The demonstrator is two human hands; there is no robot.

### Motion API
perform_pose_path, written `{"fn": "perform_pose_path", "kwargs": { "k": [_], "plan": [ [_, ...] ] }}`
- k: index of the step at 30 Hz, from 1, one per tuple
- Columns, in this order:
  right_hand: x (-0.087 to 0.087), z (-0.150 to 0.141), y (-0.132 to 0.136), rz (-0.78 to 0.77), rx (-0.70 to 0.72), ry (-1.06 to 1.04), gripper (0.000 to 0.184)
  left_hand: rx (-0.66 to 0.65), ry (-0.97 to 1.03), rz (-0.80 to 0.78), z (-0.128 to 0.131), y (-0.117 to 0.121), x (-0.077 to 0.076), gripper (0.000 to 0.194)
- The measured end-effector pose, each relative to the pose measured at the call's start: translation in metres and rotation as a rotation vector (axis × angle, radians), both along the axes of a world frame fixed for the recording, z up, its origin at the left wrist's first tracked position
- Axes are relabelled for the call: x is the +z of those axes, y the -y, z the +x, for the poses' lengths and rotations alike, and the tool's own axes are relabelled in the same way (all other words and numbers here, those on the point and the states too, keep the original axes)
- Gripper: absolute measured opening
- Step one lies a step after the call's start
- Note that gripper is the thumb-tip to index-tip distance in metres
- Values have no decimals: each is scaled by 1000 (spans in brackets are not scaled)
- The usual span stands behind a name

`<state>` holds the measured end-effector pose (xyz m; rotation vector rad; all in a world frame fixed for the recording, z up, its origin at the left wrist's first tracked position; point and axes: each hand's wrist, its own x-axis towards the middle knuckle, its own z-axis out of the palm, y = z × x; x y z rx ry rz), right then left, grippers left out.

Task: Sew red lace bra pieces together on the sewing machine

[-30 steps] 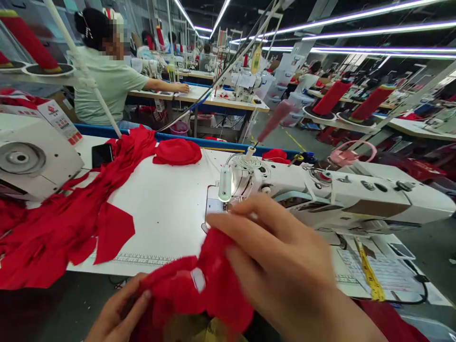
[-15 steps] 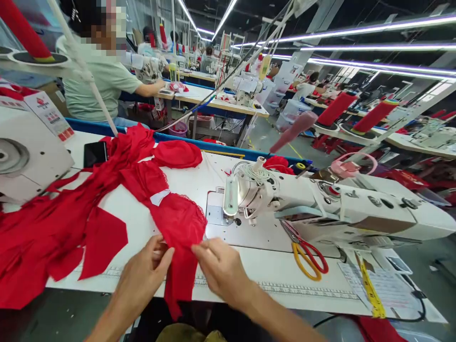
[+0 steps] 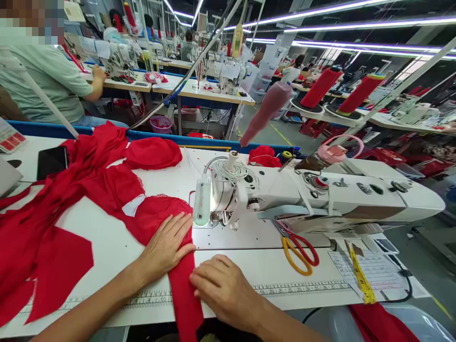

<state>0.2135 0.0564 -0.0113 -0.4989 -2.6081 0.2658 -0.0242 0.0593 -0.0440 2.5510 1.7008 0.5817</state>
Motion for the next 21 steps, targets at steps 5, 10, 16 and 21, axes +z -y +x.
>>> {"fn": "perform_pose_path", "kwargs": {
  "k": [5,10,16,21],
  "plan": [
    [1,-14,-45,151,-346,183,25,56,-60,-47,7,-6,9,67],
    [9,-31,-63,120,-434,506,25,140,-171,-116,3,-8,15,84],
    [11,-4,-49,205,-250,409,36,150,-142,-136,1,-12,12,87],
    [4,-8,-71,292,-304,360,38,142,-100,-114,0,-12,10,86]
  ]
}}
